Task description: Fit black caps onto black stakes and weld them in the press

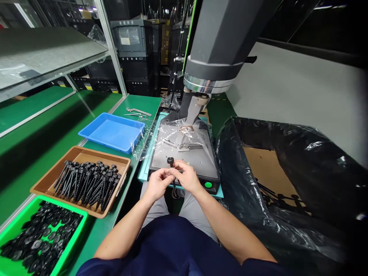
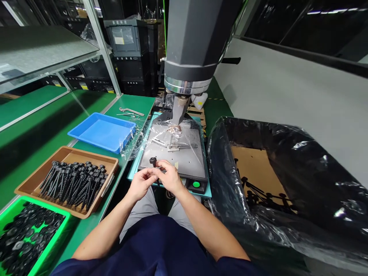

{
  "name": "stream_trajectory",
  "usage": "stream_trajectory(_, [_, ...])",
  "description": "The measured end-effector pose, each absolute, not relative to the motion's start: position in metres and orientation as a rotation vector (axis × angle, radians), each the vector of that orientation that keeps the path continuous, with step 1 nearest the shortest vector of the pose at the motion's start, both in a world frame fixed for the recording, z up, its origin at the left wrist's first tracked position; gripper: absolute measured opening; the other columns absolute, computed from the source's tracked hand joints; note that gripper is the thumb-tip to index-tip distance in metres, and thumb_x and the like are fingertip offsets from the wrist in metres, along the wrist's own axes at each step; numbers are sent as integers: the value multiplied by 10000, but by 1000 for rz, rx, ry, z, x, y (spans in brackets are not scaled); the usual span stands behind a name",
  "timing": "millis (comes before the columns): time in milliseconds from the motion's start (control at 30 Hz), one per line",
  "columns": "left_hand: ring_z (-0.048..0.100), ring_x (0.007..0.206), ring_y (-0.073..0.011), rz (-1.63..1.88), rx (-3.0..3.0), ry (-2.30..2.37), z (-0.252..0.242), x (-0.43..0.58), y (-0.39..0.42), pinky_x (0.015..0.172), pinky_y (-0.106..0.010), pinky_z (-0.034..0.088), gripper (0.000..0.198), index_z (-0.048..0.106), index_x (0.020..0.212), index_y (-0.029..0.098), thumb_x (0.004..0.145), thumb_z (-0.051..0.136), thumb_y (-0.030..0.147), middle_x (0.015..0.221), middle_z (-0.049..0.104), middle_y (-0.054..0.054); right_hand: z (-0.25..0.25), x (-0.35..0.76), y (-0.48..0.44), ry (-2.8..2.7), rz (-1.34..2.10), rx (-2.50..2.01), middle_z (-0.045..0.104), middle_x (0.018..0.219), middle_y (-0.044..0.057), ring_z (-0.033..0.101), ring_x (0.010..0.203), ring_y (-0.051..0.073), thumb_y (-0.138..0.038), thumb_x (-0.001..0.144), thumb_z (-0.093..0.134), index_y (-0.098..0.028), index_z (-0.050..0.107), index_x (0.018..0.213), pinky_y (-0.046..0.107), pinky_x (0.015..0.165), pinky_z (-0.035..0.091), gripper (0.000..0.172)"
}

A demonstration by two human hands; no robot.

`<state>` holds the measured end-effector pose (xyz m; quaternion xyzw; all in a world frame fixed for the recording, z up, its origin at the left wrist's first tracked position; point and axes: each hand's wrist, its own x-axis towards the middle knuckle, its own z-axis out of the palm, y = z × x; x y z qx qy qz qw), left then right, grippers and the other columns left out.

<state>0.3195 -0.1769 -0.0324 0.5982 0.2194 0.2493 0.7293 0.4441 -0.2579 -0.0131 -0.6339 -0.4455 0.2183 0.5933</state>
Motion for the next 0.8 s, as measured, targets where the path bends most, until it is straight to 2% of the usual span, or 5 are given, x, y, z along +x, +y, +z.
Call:
stream_trajectory(167, [559,673,-123,551,1232,510,-31,308,-174,677,-264,444,299,691,843,131,705,781,380,740,650,-22,-11,439,-253,-1126,629,-1448,657,939,68,622,915,222,-416,867,596,-199,676,782,351,848,483,247])
stream_trajectory(400, [565,678,-131,643,1200,581,-29,293,-176,702,-277,464,296,675,804,146,667,802,376,733,652,-9,-23,419,-234,-1039,733,-1400,633,819,28,603,748,184,-455,775,705,-191,607,756,308,718,503,282])
stream_trajectory(533, [537,635,-132,681,1399,643,-18,263,-170,633,-264,441,250,684,795,149,726,743,381,691,619,-7,-17,405,-229,-1077,802,-1393,678,859,54,640,774,204,-489,744,739,-188,632,809,334,751,534,326])
stream_trajectory(633, [581,715,-158,749,1699,841,-2,219,-150,674,-269,453,166,716,820,168,769,687,324,783,654,-32,-8,408,-235,-1047,869,-1388,715,948,93,677,853,236,-530,743,732,-197,670,924,381,809,557,384])
stream_trajectory(800, [654,862,-207,747,1964,1516,22,122,-92,831,-304,489,234,744,972,186,776,652,271,939,730,-50,4,437,-264,-924,880,-1530,736,901,129,711,848,291,-639,655,758,-217,689,864,419,761,601,476])
